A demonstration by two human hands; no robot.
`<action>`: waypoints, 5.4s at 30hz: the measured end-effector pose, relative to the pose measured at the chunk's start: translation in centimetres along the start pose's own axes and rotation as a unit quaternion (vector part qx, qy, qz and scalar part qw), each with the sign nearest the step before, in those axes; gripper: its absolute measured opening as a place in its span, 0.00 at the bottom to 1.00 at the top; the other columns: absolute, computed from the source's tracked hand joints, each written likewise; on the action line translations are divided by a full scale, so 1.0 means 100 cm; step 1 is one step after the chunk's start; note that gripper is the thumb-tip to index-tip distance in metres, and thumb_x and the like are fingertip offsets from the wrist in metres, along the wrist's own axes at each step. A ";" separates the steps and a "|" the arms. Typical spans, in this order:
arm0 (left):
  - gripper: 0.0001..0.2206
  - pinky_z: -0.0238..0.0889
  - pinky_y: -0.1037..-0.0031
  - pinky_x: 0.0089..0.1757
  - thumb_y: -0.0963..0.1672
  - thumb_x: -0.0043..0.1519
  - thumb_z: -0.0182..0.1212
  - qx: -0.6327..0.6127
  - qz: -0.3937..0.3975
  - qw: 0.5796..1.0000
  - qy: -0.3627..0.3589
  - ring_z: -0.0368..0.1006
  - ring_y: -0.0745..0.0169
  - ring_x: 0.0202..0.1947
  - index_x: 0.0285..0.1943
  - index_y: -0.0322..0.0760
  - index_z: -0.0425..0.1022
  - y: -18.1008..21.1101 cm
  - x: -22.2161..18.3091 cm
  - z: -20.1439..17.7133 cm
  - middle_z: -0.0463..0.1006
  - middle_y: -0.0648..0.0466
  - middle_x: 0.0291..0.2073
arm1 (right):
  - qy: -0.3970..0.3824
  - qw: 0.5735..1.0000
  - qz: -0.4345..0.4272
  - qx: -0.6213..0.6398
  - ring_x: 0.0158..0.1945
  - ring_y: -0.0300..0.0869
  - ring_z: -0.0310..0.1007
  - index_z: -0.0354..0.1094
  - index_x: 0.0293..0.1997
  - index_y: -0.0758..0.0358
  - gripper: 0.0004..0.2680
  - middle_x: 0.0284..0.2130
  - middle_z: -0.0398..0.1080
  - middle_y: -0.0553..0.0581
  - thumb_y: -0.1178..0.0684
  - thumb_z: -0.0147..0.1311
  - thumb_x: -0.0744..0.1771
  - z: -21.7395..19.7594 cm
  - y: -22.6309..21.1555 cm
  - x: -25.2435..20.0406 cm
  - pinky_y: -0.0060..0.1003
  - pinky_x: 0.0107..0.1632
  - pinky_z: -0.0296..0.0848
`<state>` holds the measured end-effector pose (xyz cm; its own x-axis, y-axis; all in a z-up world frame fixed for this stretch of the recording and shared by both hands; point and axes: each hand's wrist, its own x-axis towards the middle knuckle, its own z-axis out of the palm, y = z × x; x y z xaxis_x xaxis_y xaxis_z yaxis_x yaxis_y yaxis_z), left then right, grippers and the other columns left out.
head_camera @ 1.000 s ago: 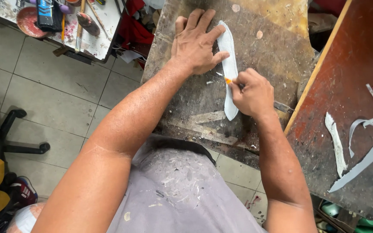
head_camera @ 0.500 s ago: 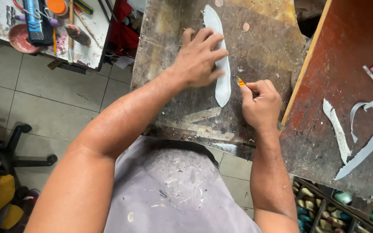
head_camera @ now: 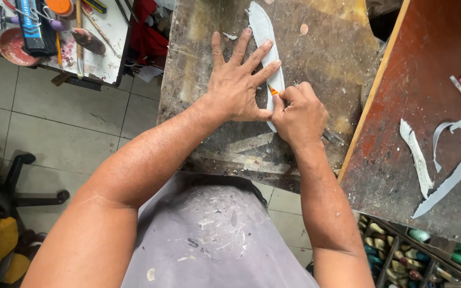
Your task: Tracing a template onto material and cutting it out for shoe repair
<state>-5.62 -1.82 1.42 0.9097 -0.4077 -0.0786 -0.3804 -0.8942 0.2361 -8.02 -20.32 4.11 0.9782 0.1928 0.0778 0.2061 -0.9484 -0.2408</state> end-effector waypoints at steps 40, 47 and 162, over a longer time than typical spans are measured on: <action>0.57 0.09 0.20 0.60 0.79 0.44 0.31 -0.002 0.001 0.999 -0.042 0.15 0.38 0.76 0.82 0.62 0.45 0.004 -0.004 -0.013 0.35 0.57 0.81 | -0.067 0.998 0.018 -0.006 0.32 0.52 0.72 0.70 0.31 0.51 0.06 0.30 0.66 0.48 0.46 0.60 0.66 -0.007 0.004 -0.021 0.54 0.28 0.66; 0.61 0.08 0.20 0.59 0.80 0.40 0.34 0.007 -0.003 0.997 -0.071 0.13 0.37 0.75 0.82 0.62 0.42 0.005 -0.003 -0.019 0.32 0.58 0.81 | -0.096 0.995 0.002 -0.016 0.30 0.37 0.62 0.63 0.31 0.51 0.09 0.31 0.62 0.45 0.47 0.59 0.68 -0.002 0.011 -0.028 0.37 0.33 0.68; 0.51 0.10 0.19 0.59 0.74 0.47 0.48 -0.063 -0.023 0.997 -0.026 0.20 0.37 0.76 0.79 0.63 0.53 -0.002 0.018 -0.011 0.38 0.58 0.80 | -0.035 0.993 -0.092 0.063 0.30 0.44 0.67 0.68 0.30 0.55 0.08 0.29 0.65 0.48 0.51 0.64 0.67 -0.014 0.039 -0.045 0.44 0.28 0.62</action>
<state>-3.72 -2.19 2.31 0.9147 -0.3788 -0.1411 -0.3115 -0.8829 0.3512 -11.68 -25.23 4.20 0.9222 0.3812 0.0646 0.3788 -0.8572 -0.3489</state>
